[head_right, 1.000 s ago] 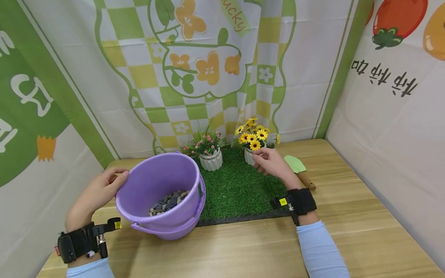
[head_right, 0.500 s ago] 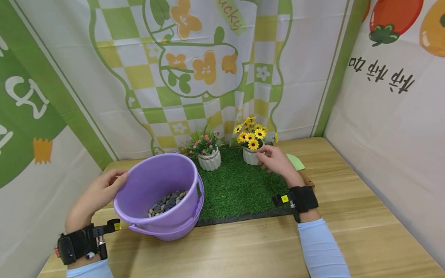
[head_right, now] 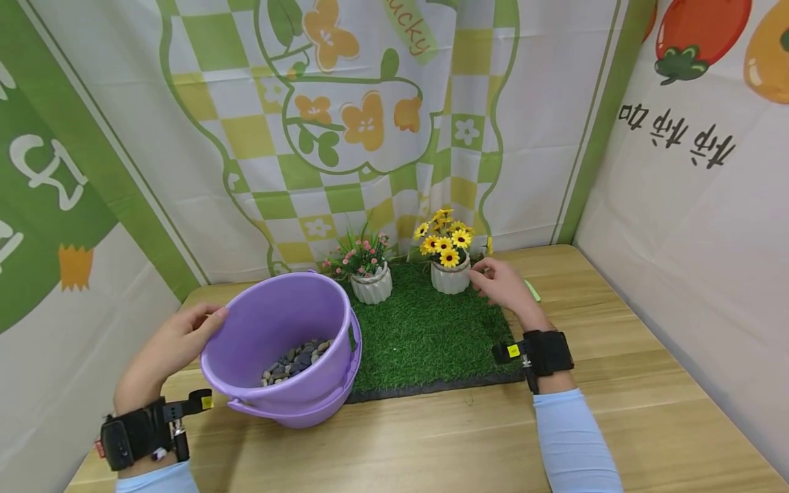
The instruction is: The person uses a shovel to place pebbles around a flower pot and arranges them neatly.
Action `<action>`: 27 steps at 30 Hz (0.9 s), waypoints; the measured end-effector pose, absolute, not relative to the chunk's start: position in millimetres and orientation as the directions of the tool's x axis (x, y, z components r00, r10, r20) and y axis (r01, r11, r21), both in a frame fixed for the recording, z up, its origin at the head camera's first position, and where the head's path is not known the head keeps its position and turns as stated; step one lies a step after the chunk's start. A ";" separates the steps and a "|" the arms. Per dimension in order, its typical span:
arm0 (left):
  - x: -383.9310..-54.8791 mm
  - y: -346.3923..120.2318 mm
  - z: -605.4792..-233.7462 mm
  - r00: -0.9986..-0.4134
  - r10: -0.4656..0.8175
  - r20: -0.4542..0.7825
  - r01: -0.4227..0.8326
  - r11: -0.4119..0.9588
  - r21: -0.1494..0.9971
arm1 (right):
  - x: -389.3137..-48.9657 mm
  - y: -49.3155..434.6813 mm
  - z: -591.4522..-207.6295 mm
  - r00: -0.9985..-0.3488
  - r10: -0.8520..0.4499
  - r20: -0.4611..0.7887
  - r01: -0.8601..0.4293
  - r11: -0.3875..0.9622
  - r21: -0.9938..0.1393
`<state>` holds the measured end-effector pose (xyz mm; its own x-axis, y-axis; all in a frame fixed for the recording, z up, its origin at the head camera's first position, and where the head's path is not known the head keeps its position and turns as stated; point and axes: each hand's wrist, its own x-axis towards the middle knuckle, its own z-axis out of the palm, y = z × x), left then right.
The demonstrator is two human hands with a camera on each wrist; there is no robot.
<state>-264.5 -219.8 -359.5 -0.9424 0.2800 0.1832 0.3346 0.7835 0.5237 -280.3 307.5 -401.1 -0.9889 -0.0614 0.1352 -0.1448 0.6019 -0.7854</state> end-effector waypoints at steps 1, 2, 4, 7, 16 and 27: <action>-264.5 -219.7 -359.7 -0.942 0.280 0.183 0.335 0.782 0.525 | -280.1 308.4 -401.0 -0.990 -0.058 0.131 -0.139 0.603 -0.785; -264.6 -219.6 -359.8 -0.942 0.281 0.184 0.336 0.782 0.525 | -280.1 309.6 -401.1 -0.990 -0.055 0.127 -0.134 0.605 -0.785; -264.5 -219.5 -360.0 -0.941 0.282 0.187 0.338 0.783 0.522 | -279.8 312.3 -401.1 -0.990 -0.058 0.131 -0.139 0.623 -0.770; -264.6 -219.6 -360.2 -0.940 0.285 0.189 0.342 0.783 0.519 | -278.6 316.7 -401.4 -0.990 -0.052 0.129 -0.132 0.639 -0.758; -263.6 -218.6 -357.6 -0.941 0.289 0.176 0.338 0.781 0.525 | -275.8 327.8 -401.7 -0.994 -0.025 0.102 -0.090 0.700 -0.709; -263.8 -216.7 -357.1 -0.932 0.297 0.209 0.363 0.790 0.495 | -272.7 338.2 -404.1 -0.992 -0.044 0.116 -0.105 0.799 -0.592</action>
